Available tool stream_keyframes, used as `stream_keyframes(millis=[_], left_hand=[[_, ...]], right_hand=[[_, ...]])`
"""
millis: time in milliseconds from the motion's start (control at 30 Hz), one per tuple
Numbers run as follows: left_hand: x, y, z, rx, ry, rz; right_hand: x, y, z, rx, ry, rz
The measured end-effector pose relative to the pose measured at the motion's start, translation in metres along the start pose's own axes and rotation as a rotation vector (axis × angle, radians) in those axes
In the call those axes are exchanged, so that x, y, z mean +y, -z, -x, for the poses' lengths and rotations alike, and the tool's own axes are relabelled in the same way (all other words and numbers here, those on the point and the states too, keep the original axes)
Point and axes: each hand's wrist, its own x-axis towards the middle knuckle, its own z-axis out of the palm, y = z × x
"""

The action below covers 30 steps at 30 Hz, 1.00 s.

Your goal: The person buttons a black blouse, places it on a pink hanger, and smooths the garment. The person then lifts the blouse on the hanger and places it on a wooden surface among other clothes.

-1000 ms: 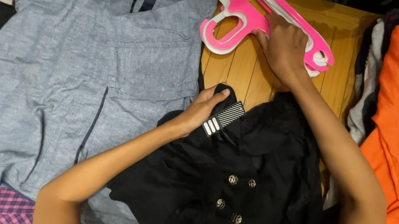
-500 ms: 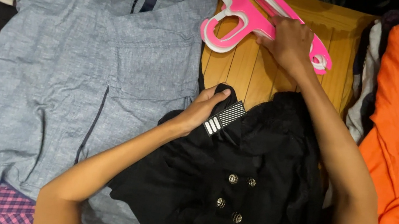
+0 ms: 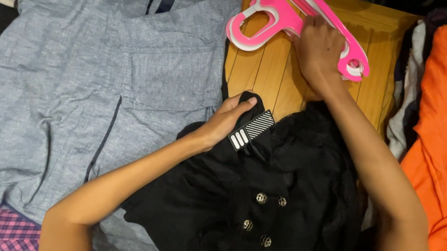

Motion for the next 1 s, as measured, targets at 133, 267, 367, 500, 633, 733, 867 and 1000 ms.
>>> stream_keyframes(millis=[133, 267, 367, 500, 633, 733, 867, 1000], left_hand=[[0.002, 0.0, 0.001, 0.038, 0.004, -0.062], [-0.009, 0.003, -0.003, 0.035, -0.117, 0.026], [-0.012, 0.012, -0.009, 0.085, -0.293, -0.01], [0.022, 0.013, 0.01, 0.197, -0.571, -0.341], [0.054, 0.02, 0.025, 0.27, -0.666, -0.556], [0.086, 0.023, 0.036, 0.28, -0.708, -0.733], [0.105, 0.032, 0.034, 0.336, -0.759, -0.933], [0.1, 0.033, 0.026, 0.442, -0.873, -0.943]], right_hand=[[0.007, 0.048, 0.012, 0.106, 0.069, -0.029], [0.027, 0.136, 0.037, -0.081, 0.264, -0.252], [0.042, 0.191, 0.059, -0.347, 0.409, -0.686], [0.064, 0.192, 0.101, -0.609, 0.481, -1.028], [0.087, 0.184, 0.127, -0.485, 0.391, -1.128], [0.118, 0.168, 0.144, -0.517, 0.096, -1.151], [0.118, 0.179, 0.133, -0.24, -0.24, -1.2], [0.101, 0.184, 0.132, -0.109, -0.179, -0.988]])
